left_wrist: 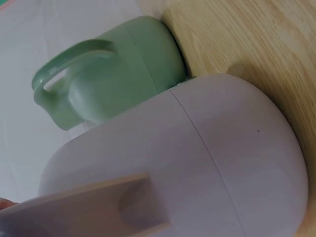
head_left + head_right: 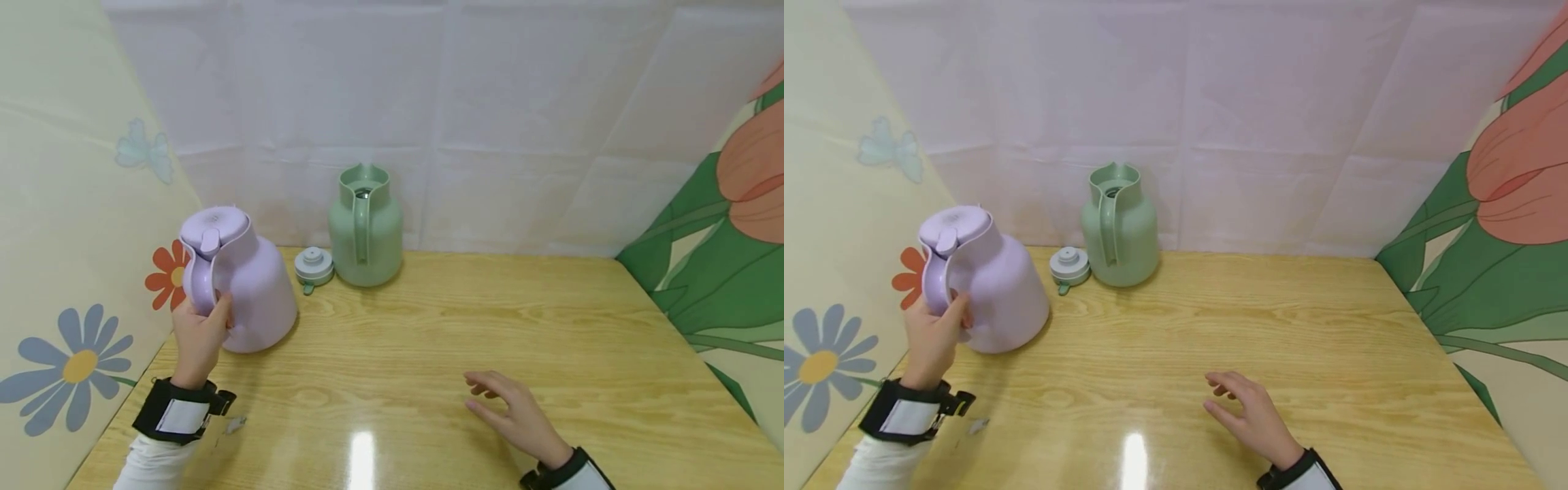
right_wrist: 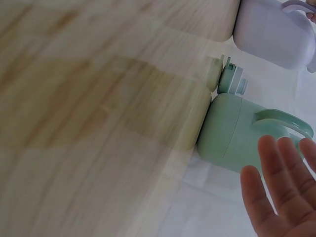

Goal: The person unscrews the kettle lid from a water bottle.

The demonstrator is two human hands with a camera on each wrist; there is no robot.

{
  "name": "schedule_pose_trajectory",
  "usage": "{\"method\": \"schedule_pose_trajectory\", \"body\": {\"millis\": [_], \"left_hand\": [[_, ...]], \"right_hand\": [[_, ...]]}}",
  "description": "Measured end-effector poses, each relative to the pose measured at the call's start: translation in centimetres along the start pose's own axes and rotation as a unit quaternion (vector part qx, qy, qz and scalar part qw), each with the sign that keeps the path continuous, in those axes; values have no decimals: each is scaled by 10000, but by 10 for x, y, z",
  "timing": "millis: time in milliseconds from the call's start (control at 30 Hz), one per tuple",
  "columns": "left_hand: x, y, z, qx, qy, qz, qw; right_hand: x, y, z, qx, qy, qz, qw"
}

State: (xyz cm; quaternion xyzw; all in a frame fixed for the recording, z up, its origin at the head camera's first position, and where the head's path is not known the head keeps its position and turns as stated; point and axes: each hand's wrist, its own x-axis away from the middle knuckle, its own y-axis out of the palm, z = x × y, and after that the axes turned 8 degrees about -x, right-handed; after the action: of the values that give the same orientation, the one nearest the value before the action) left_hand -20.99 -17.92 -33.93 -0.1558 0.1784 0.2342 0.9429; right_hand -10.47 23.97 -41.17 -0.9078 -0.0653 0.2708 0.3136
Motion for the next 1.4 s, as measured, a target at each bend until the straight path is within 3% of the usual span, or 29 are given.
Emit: {"method": "schedule_pose_trajectory", "body": {"millis": [167,433,800,1067,1400], "left_hand": [[8,1,4,-36,23,-70,10000],[23,5,6,428,238,-134,9987],[39,12,11,552,607,-323,9961],[47,19,15,508,856,-384,9943],[58,33,22,745,846,-738,9909]], "right_hand": [[-1,1,1,-101,15,-30,9999],[-7,1,-2,-113,40,63,9999],[-17,0,-6,-383,-458,75,9982],[-60,-9,-24,-472,-803,30,9957],[-123,-12,-62,-321,-2167,6,9757]]}}
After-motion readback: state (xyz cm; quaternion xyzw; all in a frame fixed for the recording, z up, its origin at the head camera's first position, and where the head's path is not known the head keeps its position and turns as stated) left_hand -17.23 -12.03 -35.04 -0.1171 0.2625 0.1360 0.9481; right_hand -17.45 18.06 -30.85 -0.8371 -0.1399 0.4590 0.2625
